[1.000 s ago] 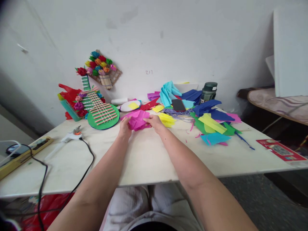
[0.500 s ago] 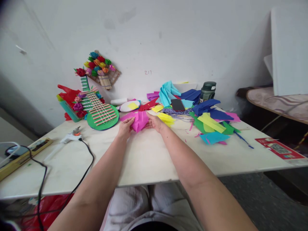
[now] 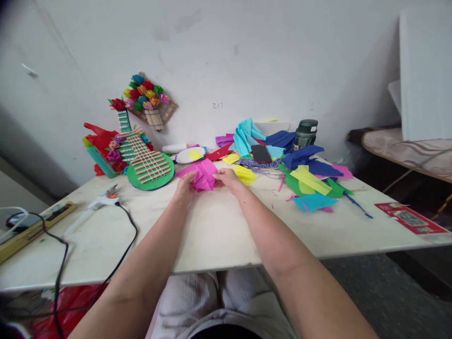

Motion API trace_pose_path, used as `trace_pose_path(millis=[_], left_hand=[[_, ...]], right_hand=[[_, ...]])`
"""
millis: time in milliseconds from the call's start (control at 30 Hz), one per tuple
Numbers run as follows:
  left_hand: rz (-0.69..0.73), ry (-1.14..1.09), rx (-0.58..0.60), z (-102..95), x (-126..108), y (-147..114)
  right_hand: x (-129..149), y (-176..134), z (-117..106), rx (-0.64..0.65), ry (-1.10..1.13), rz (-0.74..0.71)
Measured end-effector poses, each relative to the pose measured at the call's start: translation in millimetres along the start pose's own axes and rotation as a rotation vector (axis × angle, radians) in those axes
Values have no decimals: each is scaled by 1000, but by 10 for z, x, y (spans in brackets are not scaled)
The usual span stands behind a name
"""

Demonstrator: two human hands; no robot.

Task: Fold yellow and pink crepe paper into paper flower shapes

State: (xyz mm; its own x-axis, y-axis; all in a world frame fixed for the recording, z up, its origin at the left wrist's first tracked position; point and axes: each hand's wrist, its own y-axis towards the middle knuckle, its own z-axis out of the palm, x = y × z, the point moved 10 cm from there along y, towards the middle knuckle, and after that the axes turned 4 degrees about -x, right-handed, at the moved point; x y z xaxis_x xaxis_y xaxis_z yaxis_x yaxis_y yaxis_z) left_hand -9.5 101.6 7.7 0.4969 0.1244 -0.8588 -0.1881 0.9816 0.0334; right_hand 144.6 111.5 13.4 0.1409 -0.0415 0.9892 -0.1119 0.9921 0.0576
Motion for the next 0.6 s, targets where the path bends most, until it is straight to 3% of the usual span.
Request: trace_pose_path(millis=[233, 433, 600], left_hand=[[37, 137, 99, -22, 21, 63], [61, 188, 141, 6, 10, 52], [-23, 225, 173, 33, 42, -9]], right_hand=[[4, 0, 52, 125, -55, -15], [21, 7, 33, 75, -66, -27], [72, -4, -7, 49, -87, -62]])
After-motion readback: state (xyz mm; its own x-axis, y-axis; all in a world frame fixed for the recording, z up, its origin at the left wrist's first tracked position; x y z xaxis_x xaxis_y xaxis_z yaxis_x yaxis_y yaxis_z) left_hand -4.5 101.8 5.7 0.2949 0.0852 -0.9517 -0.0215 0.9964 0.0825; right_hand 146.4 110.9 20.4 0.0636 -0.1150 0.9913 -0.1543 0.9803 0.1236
